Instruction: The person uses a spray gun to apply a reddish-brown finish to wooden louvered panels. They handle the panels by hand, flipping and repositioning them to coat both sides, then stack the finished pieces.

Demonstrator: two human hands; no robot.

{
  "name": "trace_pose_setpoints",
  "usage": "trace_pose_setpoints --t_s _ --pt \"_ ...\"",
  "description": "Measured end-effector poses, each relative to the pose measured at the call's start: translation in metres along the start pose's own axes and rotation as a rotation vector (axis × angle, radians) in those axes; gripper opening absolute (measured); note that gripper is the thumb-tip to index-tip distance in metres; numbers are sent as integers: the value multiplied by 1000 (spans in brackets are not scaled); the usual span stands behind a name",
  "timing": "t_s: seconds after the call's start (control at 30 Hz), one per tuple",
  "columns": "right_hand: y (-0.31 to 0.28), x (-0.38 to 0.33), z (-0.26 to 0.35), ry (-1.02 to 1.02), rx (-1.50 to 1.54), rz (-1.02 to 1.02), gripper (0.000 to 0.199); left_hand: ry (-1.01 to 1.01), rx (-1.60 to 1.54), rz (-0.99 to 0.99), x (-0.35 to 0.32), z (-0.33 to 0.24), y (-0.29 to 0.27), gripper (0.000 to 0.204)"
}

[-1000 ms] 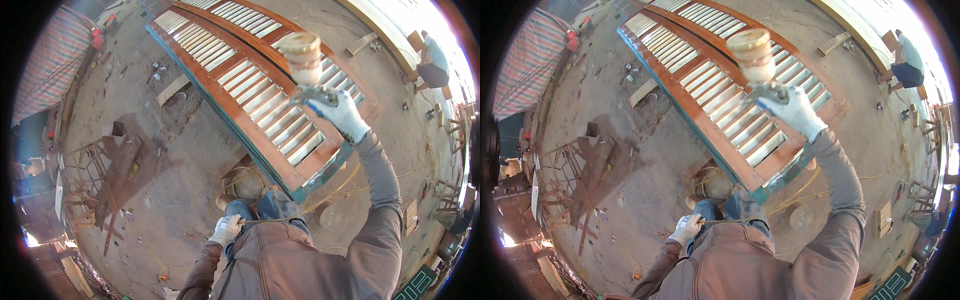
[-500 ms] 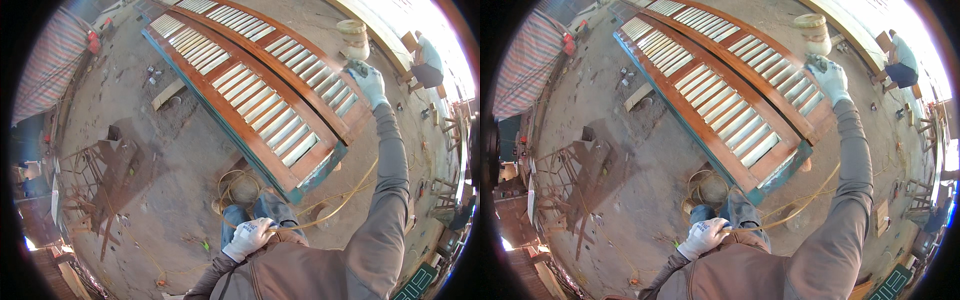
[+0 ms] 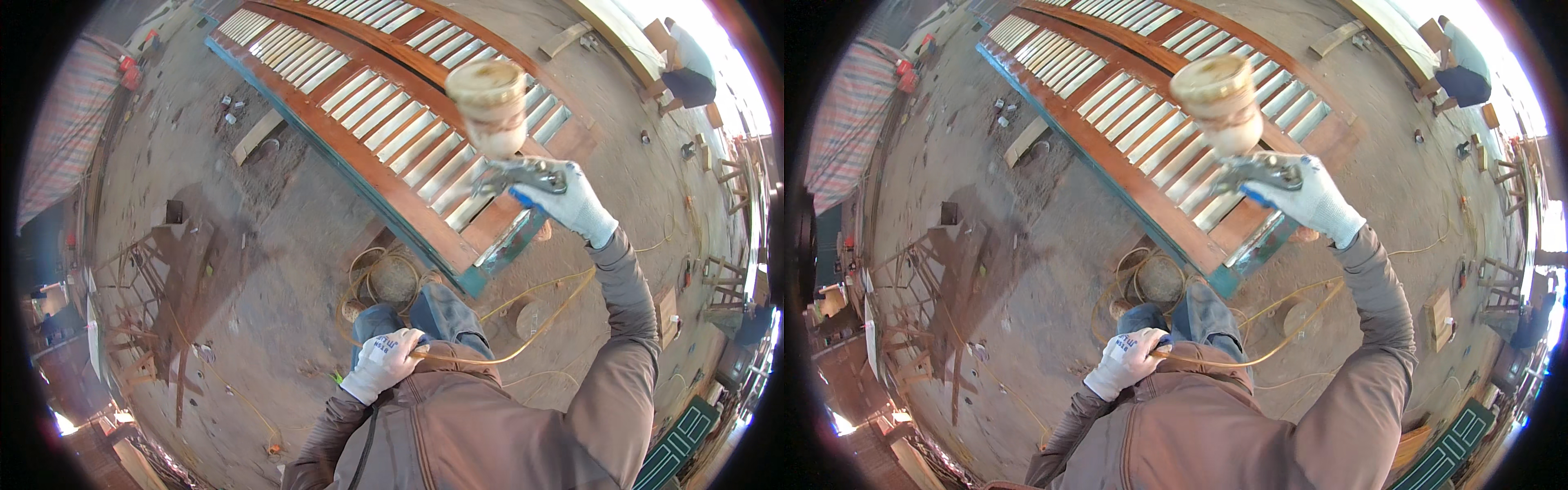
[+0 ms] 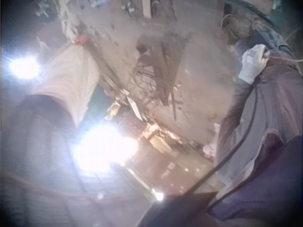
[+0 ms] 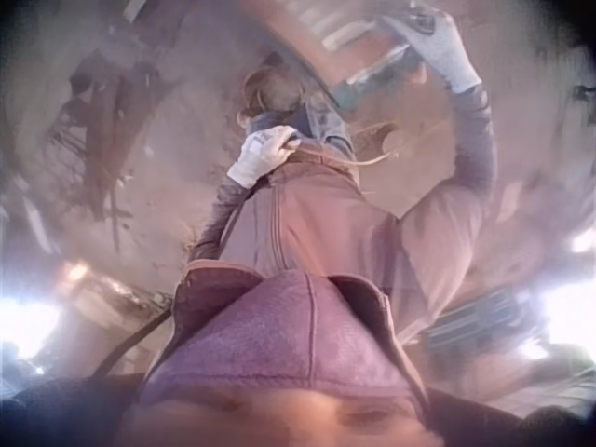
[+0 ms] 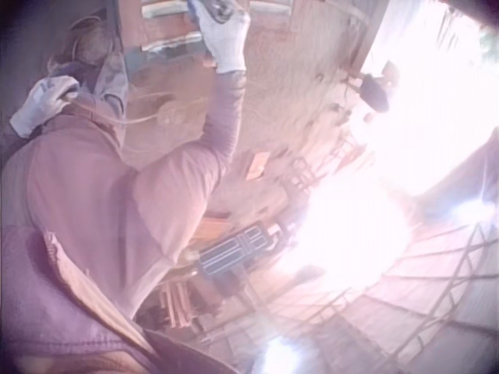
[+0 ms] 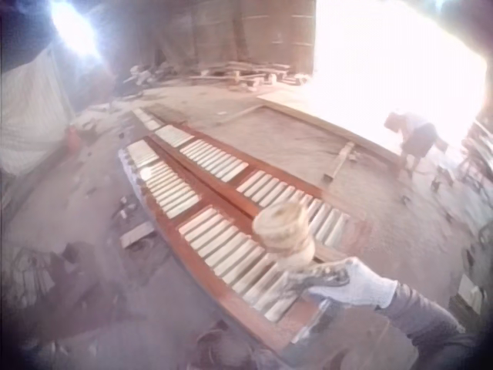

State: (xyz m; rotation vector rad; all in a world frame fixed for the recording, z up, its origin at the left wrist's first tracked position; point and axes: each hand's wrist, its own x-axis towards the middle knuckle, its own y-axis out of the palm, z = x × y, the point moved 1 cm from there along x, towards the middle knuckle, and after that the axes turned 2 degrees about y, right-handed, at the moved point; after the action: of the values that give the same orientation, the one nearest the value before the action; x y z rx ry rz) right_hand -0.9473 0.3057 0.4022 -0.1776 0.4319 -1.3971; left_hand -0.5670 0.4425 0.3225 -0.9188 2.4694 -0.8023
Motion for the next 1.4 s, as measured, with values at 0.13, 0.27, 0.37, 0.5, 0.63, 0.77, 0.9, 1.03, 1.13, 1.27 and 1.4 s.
trace_pose_setpoints --t_s 0.13,0.27,0.37,0.5,0.63,0.77,0.9,1.03,1.13,1.27,1.4 --pt "-13 -6 -9 102 4 98 34 -42 -21 110 3 -16 -9 19" --pt "-61 8 -41 54 -185 -219 38 94 -64 24 9 -29 1 17" --pt "-120 18 -75 14 -444 -490 36 102 -39 116 21 -50 2 22" --pt "-169 21 -78 136 -925 -745 37 149 -44 219 26 -54 22 26" --pt "-178 -1 -78 242 -1081 -737 40 146 -26 265 32 -62 24 29" --pt "-134 -51 -78 -1 -623 -517 42 158 -41 249 28 -60 18 27" --pt "-41 -104 -20 91 -33 -270 40 177 -5 173 13 -43 27 20" --pt "-11 -140 -9 203 68 -37 38 214 -3 147 10 -43 27 17" --pt "-11 -146 -25 212 41 23 36 207 0 180 11 -52 28 16" --pt "-55 -132 -37 201 -105 -250 32 175 -11 269 9 -71 31 16" --pt "-131 -112 -67 189 -290 -568 38 185 -45 326 6 -80 31 20"
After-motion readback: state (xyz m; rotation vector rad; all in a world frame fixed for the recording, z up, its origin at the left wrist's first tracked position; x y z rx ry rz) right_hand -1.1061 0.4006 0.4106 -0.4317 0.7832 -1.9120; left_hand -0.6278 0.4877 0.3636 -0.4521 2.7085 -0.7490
